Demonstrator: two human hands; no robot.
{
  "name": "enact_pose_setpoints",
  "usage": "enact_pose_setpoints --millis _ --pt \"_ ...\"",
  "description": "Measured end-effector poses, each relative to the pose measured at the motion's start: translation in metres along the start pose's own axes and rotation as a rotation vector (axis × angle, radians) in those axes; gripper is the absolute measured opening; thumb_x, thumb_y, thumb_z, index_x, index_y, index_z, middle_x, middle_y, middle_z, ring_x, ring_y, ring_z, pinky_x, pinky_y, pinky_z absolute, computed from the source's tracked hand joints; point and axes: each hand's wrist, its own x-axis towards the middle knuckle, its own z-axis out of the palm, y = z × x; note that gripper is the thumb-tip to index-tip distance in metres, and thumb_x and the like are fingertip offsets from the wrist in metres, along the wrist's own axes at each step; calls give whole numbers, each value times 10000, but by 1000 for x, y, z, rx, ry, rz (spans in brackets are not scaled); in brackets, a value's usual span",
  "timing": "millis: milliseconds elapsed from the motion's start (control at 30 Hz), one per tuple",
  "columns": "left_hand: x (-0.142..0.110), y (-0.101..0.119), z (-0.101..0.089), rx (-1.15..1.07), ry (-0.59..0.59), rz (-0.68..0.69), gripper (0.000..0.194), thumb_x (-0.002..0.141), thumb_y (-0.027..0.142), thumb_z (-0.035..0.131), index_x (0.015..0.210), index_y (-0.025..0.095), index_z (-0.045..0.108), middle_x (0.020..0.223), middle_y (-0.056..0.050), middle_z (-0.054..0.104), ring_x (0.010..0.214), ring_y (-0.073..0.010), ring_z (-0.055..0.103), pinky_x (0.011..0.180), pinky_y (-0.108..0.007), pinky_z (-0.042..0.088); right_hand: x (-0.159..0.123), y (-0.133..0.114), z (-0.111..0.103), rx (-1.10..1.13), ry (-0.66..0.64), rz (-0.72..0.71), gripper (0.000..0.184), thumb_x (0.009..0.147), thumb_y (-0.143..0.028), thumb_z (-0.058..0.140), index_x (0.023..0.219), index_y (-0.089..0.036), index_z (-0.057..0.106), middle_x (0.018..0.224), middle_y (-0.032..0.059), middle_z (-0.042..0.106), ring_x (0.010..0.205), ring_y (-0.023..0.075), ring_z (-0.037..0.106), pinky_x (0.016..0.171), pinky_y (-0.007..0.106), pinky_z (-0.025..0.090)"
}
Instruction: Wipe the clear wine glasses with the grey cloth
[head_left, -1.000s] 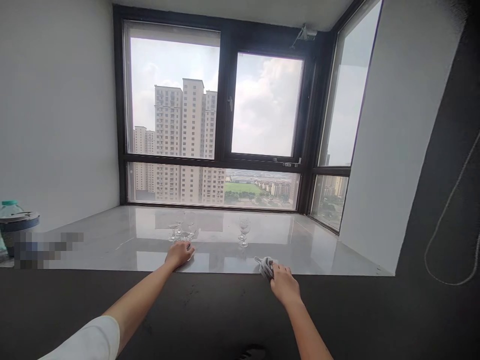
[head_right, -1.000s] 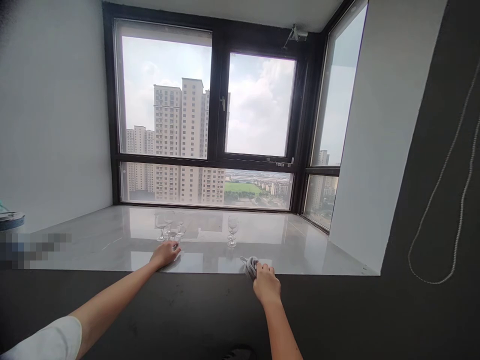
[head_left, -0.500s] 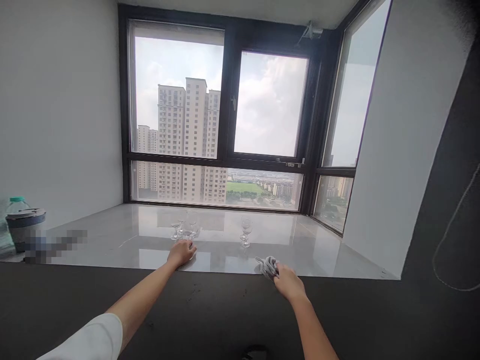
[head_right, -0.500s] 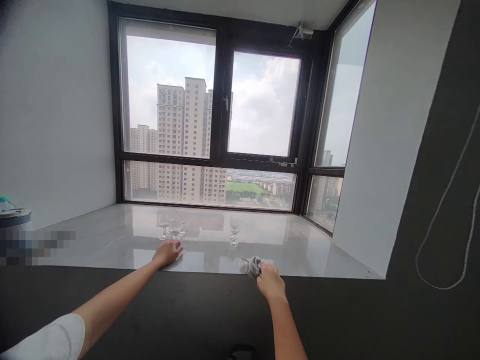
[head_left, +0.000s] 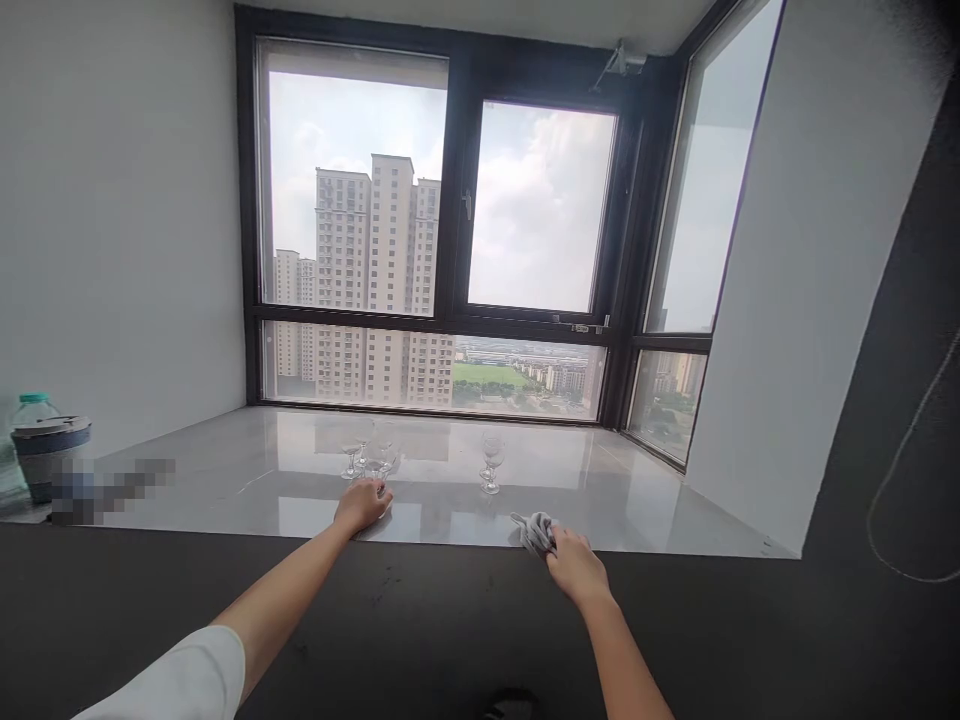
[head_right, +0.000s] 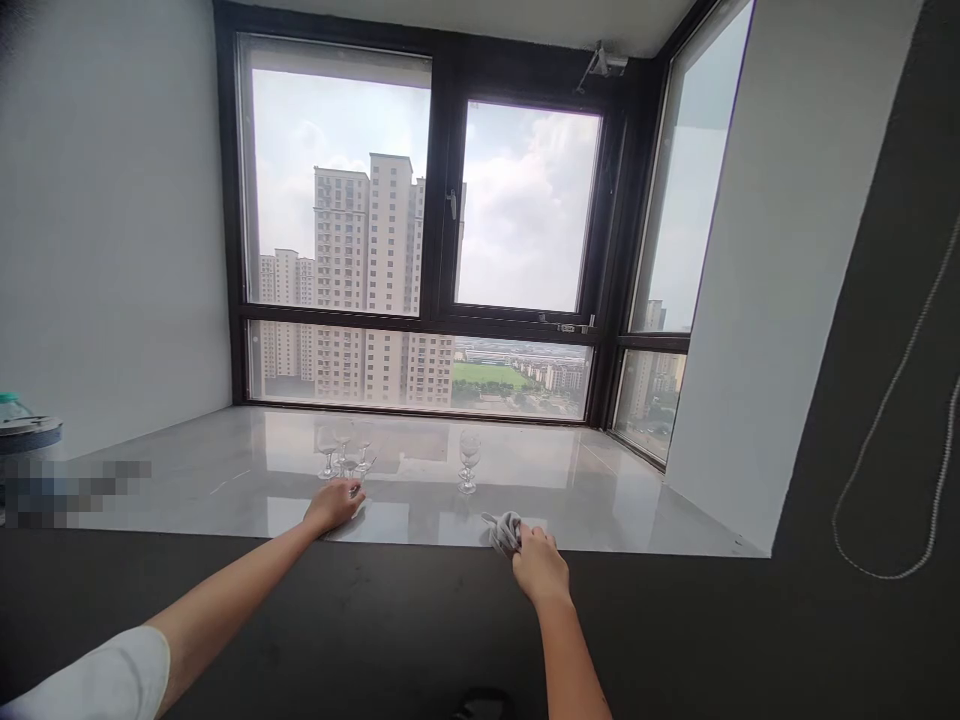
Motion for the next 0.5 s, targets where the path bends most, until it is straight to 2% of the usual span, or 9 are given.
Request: enact_pose_setpoints --millis 500 --pt "3 -4 2 -10 -11 2 452 919 463 414 1163 184 673 1226 -142 672 1181 -303 573 968 -398 435 -4 -1 -2 3 8 -6 428 909 -220 412 1312 -196 554 1252 129 593 1177 273 519 872 344 441"
